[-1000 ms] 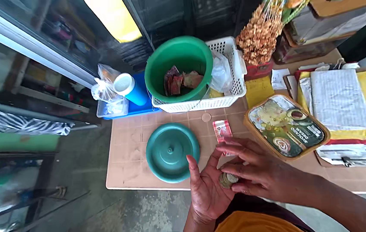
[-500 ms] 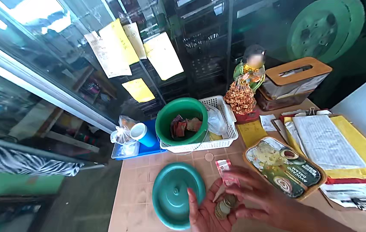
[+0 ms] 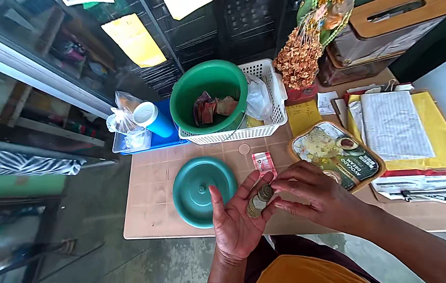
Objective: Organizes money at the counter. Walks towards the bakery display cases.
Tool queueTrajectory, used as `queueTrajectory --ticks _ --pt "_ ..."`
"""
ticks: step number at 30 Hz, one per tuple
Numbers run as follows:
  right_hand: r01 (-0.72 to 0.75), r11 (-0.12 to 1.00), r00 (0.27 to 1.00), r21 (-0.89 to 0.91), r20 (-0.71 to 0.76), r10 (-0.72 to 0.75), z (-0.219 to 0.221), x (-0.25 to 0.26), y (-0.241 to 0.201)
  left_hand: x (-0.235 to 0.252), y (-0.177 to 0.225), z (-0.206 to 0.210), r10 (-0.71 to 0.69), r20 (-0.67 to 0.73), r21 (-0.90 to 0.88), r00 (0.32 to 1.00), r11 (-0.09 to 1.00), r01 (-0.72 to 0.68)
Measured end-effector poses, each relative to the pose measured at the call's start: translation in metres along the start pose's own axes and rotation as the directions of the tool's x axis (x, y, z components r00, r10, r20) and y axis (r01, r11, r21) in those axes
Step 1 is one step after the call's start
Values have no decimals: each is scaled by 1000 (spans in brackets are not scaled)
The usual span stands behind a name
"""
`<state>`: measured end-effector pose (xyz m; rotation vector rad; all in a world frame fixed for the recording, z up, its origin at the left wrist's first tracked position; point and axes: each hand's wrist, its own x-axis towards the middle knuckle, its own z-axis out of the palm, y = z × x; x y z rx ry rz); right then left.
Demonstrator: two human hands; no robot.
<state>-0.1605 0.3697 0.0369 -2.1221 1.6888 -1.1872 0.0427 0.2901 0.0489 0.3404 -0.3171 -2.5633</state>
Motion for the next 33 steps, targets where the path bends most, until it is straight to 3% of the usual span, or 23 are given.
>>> queueTrajectory --ticks 14,23,25,27,28,30,32,33 --pt "-49 972 999 -230 -20 45 12 -1 -5 9 -18 -9 -24 -45 15 999 1000 25" --pt "-99 968 995 -230 -30 95 16 -4 -4 17 -27 -8 -65 -163 -34 984 998 60" --pt "-112 981 994 -158 -26 109 19 -8 1 18 -32 -9 -69 -223 -47 972 997 60" --pt "-230 966 972 116 -16 234 16 -14 9 19 -36 -7 -68 -336 -26 940 998 63" --pt "-331 883 939 332 23 343 11 -16 12 19 -37 -6 -65 -401 -13 914 998 66" --pt "-517 483 797 707 192 573 -4 -17 18 20 -38 -6 -47 -549 7 835 998 61" --pt "-551 36 623 834 382 682 -10 -18 26 19 -37 -10 -14 -656 18 754 999 35" --pt "-546 -99 562 832 451 693 -10 -19 30 18 -37 -12 0 -678 24 735 999 21"
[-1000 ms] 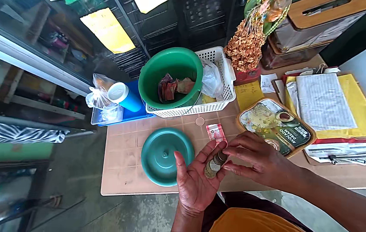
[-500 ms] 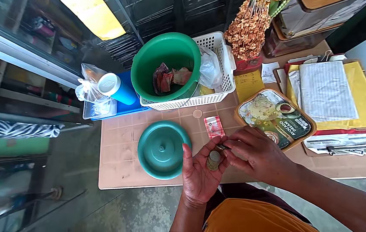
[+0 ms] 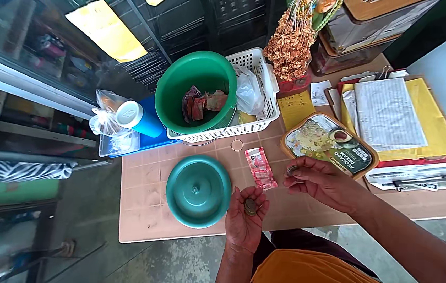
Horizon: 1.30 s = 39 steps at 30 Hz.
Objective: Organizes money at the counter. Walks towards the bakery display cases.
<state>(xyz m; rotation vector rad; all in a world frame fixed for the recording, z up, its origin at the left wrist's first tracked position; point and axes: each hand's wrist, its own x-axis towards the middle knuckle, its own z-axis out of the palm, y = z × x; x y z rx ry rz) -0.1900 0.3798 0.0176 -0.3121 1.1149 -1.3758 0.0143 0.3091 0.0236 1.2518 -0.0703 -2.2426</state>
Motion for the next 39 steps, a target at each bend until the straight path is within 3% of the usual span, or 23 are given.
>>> queueTrajectory --ticks 4,7,9,13,16,19,20,21,23,24,26,28,30,32,35,37,39 --pt "-206 977 978 53 27 205 -2 18 13 3 5 -2 50 -88 65 995 997 -44" --pt "-204 941 978 -271 -10 210 8 41 14 12 15 -6 152 -236 181 960 977 -110" --pt "-135 869 989 -475 -16 145 24 57 -1 24 26 -17 195 -305 219 932 967 -131" --pt "156 767 986 -622 58 -154 82 89 -67 40 45 -30 217 -404 202 889 969 -144" --pt "367 717 924 -593 145 -353 122 130 -115 42 52 -27 212 -341 173 916 972 -160" --pt "381 767 918 -516 114 -380 141 160 -134 44 53 -24 278 -195 336 941 920 -202" --pt "358 811 929 -463 90 -359 141 163 -134 49 49 -26 355 -69 483 932 830 -281" --pt "326 850 942 -414 67 -329 139 160 -132 57 42 -29 438 104 649 893 650 -395" --pt "258 890 963 -376 28 -268 129 146 -120 80 31 -26 387 417 848 822 159 -505" --pt "222 896 972 -386 14 -235 121 136 -110 91 27 -17 261 464 883 847 -53 -467" --pt "126 888 989 -442 -16 -148 102 114 -85 117 18 3 -29 397 830 917 -415 -373" --pt "12 860 998 -510 -42 -39 84 96 -64 136 9 10 -190 263 723 946 -611 -323" --pt "-51 808 999 -587 -39 35 73 90 -56 141 -1 -3 -175 287 688 942 -646 -330" --pt "-19 766 1000 -643 -10 16 77 96 -64 136 -10 -26 -52 427 695 903 -620 -365" --pt "209 699 974 -683 83 -211 106 124 -85 123 -14 -50 202 568 755 798 -515 -406" --pt "383 485 885 -786 161 -437 120 141 -98 113 -10 -61 357 622 770 697 -443 -459" --pt "463 234 781 -855 268 -564 109 139 -102 100 -1 -73 467 633 774 617 -393 -497"
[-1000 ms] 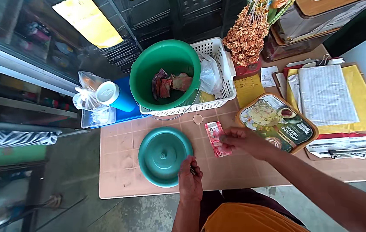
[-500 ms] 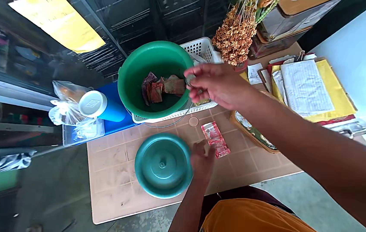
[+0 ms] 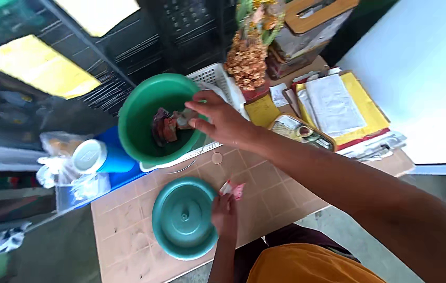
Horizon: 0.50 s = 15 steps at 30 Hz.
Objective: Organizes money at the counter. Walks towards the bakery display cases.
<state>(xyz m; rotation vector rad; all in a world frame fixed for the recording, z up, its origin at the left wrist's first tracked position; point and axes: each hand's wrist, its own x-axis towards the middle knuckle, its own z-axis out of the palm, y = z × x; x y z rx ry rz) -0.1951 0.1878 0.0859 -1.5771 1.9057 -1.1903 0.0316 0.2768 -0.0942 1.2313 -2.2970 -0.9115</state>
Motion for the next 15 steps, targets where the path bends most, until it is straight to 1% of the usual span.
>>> queueTrajectory --ticks 1,2,3,4,5,6,7,8,9,11,13,15 --pt "48 996 999 -74 -2 -49 -11 -15 8 -6 -4 -10 -19 -53 -26 998 999 18" --pt "65 988 998 -140 16 -63 -23 -38 20 -12 -8 -21 -61 -91 -53 994 997 56" --pt "33 977 997 -209 75 -18 -37 -68 37 -19 -12 -31 -111 -125 -80 986 992 102" --pt "-56 952 979 -302 169 111 -52 -102 55 -26 -15 -39 -163 -161 -100 973 984 148" --pt "-184 899 912 -397 271 307 -65 -135 71 -32 -16 -47 -214 -183 -115 960 974 195" --pt "-304 820 794 -484 347 499 -73 -164 86 -37 -16 -52 -263 -197 -137 944 961 240" --pt "-376 749 691 -545 374 619 -76 -190 100 -42 -15 -55 -312 -205 -160 928 946 283" --pt "-403 707 628 -581 387 675 -74 -210 109 -45 -12 -57 -354 -201 -190 913 929 319" --pt "-403 690 604 -601 392 694 -70 -224 113 -46 -9 -56 -378 -191 -217 906 916 337" --pt "-372 667 583 -646 396 709 -58 -230 109 -43 1 -50 -378 -171 -258 910 908 329" --pt "-358 664 535 -656 438 722 -49 -218 99 -35 16 -38 -354 -149 -299 924 906 299" --pt "-360 678 471 -642 502 725 -44 -205 83 -28 34 -28 -320 -117 -350 940 899 262"
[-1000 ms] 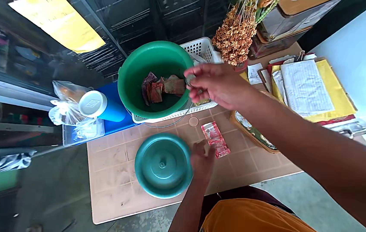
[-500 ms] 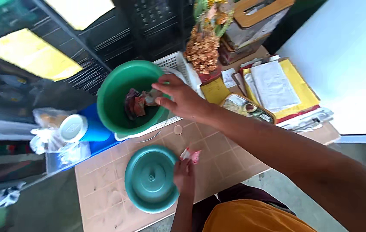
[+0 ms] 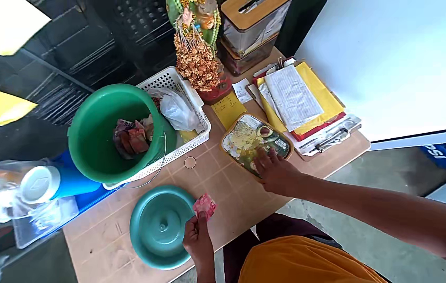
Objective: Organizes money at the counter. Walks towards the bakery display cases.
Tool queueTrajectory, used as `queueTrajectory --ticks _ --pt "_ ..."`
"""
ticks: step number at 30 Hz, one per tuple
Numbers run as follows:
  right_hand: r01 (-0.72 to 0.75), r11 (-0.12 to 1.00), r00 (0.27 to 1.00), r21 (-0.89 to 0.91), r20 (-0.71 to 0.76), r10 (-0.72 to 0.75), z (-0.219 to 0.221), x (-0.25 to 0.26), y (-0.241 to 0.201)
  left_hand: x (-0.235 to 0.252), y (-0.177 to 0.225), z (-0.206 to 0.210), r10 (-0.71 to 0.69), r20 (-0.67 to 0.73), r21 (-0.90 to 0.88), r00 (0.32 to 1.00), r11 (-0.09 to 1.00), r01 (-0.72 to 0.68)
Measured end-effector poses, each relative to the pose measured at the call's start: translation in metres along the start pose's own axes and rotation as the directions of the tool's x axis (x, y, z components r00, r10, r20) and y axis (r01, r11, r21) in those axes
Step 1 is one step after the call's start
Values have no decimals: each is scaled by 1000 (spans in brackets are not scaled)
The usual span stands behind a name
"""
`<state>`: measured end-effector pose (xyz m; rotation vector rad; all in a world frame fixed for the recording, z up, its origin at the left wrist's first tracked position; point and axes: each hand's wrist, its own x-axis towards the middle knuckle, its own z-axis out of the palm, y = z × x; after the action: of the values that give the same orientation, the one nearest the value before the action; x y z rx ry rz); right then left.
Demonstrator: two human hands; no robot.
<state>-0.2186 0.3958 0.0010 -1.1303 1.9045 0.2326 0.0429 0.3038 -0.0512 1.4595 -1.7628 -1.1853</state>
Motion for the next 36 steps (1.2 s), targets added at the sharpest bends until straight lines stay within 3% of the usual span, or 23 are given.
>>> queueTrajectory --ticks 3,5,7,9,11,13,15,17,18,19,21,22,24,26,28,31,36 --pt "66 998 994 7 86 -66 -9 -10 -17 -2 16 18 70 51 -64 996 996 -67" --pt "156 985 987 79 19 -158 -15 -24 -14 -4 22 22 98 53 -93 994 991 -93" --pt "315 936 924 159 -274 -265 -15 -45 4 -7 24 19 105 37 -103 994 990 -101" --pt "453 875 753 169 -599 -274 -16 -61 32 -9 21 11 75 7 -95 997 993 -74" --pt "423 887 658 187 -736 -159 -28 -71 66 -11 15 5 16 -23 -98 1000 995 -18" --pt "279 933 590 229 -807 22 -39 -66 104 -13 9 1 -73 -55 -118 996 991 66" --pt "118 940 586 320 -787 195 -45 -58 125 -15 8 -3 -126 -68 -129 990 985 116" --pt "119 952 544 282 -821 175 -39 -52 119 -15 8 -2 -135 -83 -131 987 984 123" --pt "176 957 554 230 -827 97 -30 -47 106 -16 8 -2 -143 -85 -130 986 983 131" --pt "244 947 616 207 -788 13 -17 -40 90 -16 9 -2 -149 -79 -127 986 982 138" --pt "307 922 796 236 -595 -112 5 -10 56 -14 12 4 -145 -57 -129 988 982 136" --pt "247 931 894 267 -434 -113 10 8 38 -14 14 7 -135 -46 -135 990 983 128" --pt "48 969 986 244 -166 -7 19 47 9 -14 18 13 -108 -27 -154 994 983 103" --pt "-72 979 992 189 -85 89 26 78 -8 -15 23 16 -74 -23 -167 997 983 69" --pt "-97 986 979 132 -164 118 28 89 -13 -16 23 15 -52 -27 -167 998 985 47" --pt "-51 999 956 4 -289 50 19 90 2 -18 14 12 -68 -38 -157 997 986 61" --pt "118 992 977 49 -183 -107 -66 55 16 -22 2 -2 -137 -74 -156 988 980 125"
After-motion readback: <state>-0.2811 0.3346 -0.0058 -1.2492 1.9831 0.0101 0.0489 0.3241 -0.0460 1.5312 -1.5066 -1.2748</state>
